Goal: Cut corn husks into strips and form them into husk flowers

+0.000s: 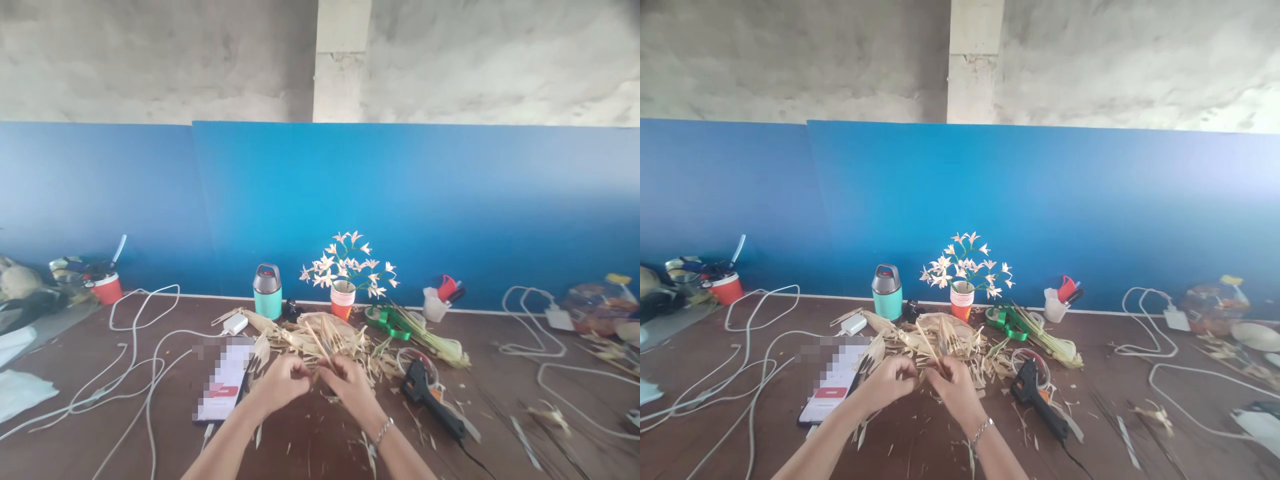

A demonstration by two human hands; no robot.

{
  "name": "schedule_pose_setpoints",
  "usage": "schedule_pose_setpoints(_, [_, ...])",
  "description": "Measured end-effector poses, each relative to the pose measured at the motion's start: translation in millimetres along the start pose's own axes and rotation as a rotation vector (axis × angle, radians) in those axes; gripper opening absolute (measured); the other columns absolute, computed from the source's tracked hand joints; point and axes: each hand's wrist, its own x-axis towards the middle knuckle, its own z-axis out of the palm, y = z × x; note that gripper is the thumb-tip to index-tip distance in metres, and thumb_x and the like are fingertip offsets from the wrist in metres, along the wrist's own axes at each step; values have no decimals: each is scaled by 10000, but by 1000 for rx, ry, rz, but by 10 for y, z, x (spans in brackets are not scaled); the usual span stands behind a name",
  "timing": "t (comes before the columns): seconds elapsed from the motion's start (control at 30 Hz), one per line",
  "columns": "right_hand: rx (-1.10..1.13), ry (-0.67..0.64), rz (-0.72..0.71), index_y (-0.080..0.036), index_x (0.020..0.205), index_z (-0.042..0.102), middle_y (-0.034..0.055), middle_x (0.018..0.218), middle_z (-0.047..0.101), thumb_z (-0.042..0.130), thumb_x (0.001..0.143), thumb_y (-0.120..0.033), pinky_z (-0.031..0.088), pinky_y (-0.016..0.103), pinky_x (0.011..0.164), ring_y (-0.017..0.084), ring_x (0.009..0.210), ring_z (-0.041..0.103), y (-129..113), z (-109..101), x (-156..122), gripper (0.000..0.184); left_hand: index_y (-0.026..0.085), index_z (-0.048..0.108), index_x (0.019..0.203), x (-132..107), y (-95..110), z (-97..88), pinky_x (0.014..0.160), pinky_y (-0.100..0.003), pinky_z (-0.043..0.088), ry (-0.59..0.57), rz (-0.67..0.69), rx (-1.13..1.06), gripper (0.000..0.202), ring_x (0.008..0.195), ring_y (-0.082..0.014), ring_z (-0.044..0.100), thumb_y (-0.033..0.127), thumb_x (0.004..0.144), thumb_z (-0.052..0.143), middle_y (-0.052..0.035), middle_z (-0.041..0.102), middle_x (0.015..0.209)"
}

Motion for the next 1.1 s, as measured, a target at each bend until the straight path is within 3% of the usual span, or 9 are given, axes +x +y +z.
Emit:
schedule_pose_setpoints(0.13, [205, -41, 114, -171, 573, 527, -73, 466, 384, 605, 682, -359, 224, 208, 433, 69, 440, 310, -38, 16, -2, 230, 186, 663, 622, -28, 68, 54, 611, -266, 401, -24, 41, -110, 162, 631, -179, 576, 152, 665, 511, -2, 646, 627])
schedule_pose_setpoints(0.2, [307, -32, 182, -185, 553, 460, -91, 436, 328, 596, 688, -397, 166, 211, 415, 53, 408, 248, -36, 2, -1, 286, 197, 676, 720, -42, 90, 77, 671, -288, 421, 54, 128, -84, 144, 729, -206, 592, 162, 684, 542, -30, 669, 740])
schedule_pose_setpoints(0.3, [445, 16, 261, -198, 551, 400, -111, 426, 294, 613, 668, -417, 101, 210, 394, 31, 380, 187, -53, -32, -3, 327, 238, 673, 865, -60, 102, 101, 824, -365, 388, 215, 359, 116, 175, 915, -266, 559, 209, 699, 628, -69, 670, 910])
schedule_pose_setpoints(0.37, [506, 34, 299, -197, 550, 394, -115, 429, 310, 640, 637, -397, 78, 206, 383, 19, 366, 174, -78, -51, -6, 329, 267, 668, 901, -69, 94, 110, 860, -405, 341, 247, 466, 286, 161, 953, -285, 535, 244, 750, 616, -71, 672, 928])
schedule_pose_setpoints(0.6, [622, 12, 362, -182, 532, 433, -107, 419, 368, 688, 592, -356, 59, 195, 361, 2, 339, 158, -102, -61, -12, 315, 295, 659, 979, -117, 50, 127, 861, -396, 295, 284, 601, 602, 230, 969, -256, 550, 212, 875, 471, -63, 683, 958])
schedule_pose_setpoints(0.7, [644, -24, 340, -179, 533, 433, -110, 419, 340, 686, 629, -379, 58, 199, 365, 7, 347, 164, -106, -70, -21, 336, 262, 671, 855, -113, 64, 147, 823, -384, 331, 360, 583, 551, 179, 894, -236, 564, 201, 851, 503, -51, 680, 876])
schedule_pose_setpoints(0.8, [663, -55, 285, -166, 618, 493, -92, 491, 410, 684, 658, -378, 66, 202, 378, 5, 365, 190, -124, -75, -30, 288, 218, 641, 728, -69, 71, 172, 768, -351, 392, 445, 490, 306, 141, 813, -212, 572, 190, 822, 540, -36, 660, 769])
schedule_pose_setpoints(0.93, [581, -65, 249, -158, 602, 503, -99, 454, 358, 681, 665, -360, 74, 209, 390, 12, 377, 194, -113, -58, -34, 277, 198, 611, 653, -8, 46, 191, 705, -306, 445, 369, 404, 79, 168, 733, -188, 586, 191, 809, 550, -25, 645, 687])
schedule_pose_setpoints(1.1, [575, -40, 294, -173, 551, 471, -108, 407, 314, 643, 675, -360, 48, 221, 380, 17, 357, 147, -69, -47, -19, 283, 209, 636, 872, -39, 36, 178, 776, -352, 430, 412, 458, 246, 123, 863, -225, 579, 170, 762, 599, -53, 674, 869])
